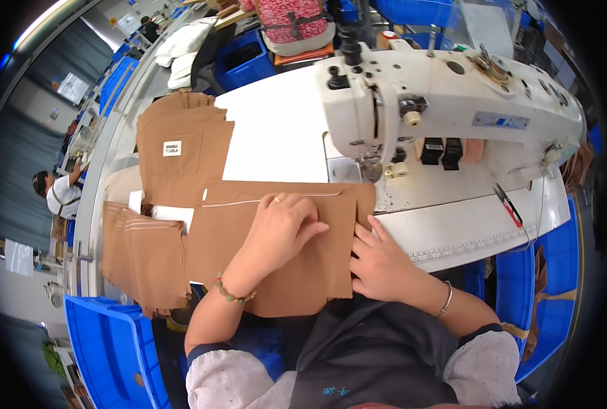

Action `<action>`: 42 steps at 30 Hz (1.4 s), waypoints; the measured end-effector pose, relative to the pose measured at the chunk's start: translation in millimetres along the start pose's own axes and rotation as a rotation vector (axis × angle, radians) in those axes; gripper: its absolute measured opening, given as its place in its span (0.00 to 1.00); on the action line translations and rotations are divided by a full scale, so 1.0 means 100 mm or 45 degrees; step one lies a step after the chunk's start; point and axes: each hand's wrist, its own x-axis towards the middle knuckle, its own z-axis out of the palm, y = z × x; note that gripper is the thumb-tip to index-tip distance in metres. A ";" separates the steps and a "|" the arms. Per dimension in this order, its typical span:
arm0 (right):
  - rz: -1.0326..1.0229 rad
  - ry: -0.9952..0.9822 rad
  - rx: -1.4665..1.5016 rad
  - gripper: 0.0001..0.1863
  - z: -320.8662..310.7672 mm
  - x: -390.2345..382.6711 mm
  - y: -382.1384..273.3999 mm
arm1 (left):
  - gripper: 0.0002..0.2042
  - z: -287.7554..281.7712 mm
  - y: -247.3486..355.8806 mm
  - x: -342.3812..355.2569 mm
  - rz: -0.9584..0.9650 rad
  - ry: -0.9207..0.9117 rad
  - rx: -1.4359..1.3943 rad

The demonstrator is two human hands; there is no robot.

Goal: Sewing and assembling pieces for leather or fabric bags using an industrial sewing machine.

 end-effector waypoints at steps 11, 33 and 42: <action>-0.061 0.178 0.121 0.13 0.03 -0.06 0.03 | 0.13 0.13 -0.24 0.67 -0.144 -0.070 -0.271; 0.100 0.227 0.296 0.07 -0.40 -0.30 0.42 | 0.16 0.31 0.00 0.80 -0.175 -0.001 -0.538; 0.888 -0.327 1.283 0.17 -0.58 0.36 0.95 | 0.16 0.12 0.14 0.66 -0.210 0.006 -0.569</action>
